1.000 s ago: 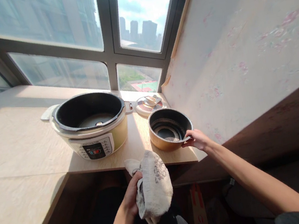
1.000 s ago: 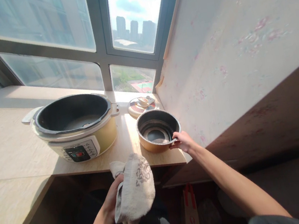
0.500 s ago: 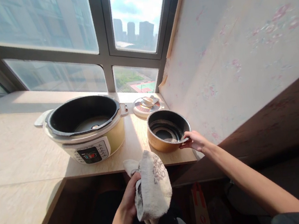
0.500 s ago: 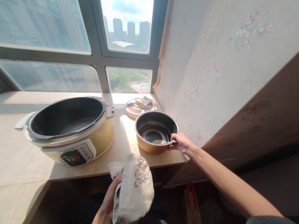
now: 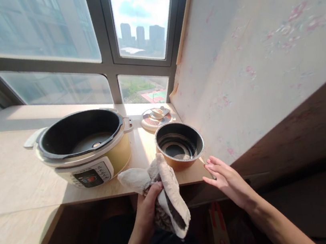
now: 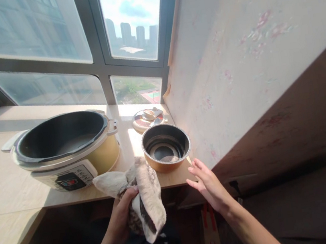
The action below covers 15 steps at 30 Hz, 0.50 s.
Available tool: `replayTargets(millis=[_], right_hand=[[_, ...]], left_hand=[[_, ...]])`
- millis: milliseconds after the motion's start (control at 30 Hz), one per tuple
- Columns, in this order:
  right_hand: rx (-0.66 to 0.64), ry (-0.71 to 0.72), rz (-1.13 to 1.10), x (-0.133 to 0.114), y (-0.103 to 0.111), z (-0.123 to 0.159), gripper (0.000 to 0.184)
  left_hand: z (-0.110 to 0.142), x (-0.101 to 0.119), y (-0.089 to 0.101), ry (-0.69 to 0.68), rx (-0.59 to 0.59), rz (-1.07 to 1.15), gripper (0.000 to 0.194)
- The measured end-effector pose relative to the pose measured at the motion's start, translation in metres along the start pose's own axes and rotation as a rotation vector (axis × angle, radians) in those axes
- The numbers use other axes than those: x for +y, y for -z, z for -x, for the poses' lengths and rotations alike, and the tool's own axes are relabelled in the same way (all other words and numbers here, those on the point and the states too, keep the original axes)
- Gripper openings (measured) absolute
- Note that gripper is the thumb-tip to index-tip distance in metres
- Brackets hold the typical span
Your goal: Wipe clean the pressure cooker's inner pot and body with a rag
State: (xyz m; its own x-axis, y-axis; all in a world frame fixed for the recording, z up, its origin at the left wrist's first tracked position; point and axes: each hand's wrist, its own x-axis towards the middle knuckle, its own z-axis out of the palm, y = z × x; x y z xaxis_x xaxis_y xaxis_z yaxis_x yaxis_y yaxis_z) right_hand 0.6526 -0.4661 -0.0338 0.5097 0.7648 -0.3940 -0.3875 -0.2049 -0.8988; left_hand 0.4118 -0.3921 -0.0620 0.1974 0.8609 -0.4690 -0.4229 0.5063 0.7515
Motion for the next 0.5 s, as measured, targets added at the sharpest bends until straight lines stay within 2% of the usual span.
replayTargets(millis=[67, 100, 200, 267, 333, 433, 500], right_hand=[[-0.099, 0.107, 0.095, 0.008, -0.004, 0.024, 0.084], [-0.163, 0.155, 0.143, 0.011, -0.008, 0.033, 0.092], [-0.345, 0.272, 0.267, 0.017, -0.023, 0.052, 0.1], [-0.416, 0.321, 0.362, 0.016, -0.033, 0.058, 0.102], [-0.436, 0.345, 0.448, 0.012, -0.041, 0.062, 0.105], [-0.438, 0.33, 0.508, 0.01, -0.047, 0.066, 0.111], [-0.438, 0.323, 0.506, 0.012, -0.048, 0.067, 0.11]], left_hand=[[0.006, 0.002, -0.014, -0.126, -0.056, -0.108, 0.04], [0.01, 0.002, -0.022, -0.174, -0.108, -0.145, 0.039], [0.021, -0.003, -0.045, -0.24, -0.352, -0.198, 0.04], [0.026, -0.01, -0.055, -0.197, -0.497, -0.165, 0.047], [0.028, -0.016, -0.057, -0.106, -0.554, -0.082, 0.057], [0.027, -0.02, -0.047, 0.06, -0.587, 0.041, 0.073], [0.027, -0.02, -0.037, 0.128, -0.669, 0.068, 0.081]])
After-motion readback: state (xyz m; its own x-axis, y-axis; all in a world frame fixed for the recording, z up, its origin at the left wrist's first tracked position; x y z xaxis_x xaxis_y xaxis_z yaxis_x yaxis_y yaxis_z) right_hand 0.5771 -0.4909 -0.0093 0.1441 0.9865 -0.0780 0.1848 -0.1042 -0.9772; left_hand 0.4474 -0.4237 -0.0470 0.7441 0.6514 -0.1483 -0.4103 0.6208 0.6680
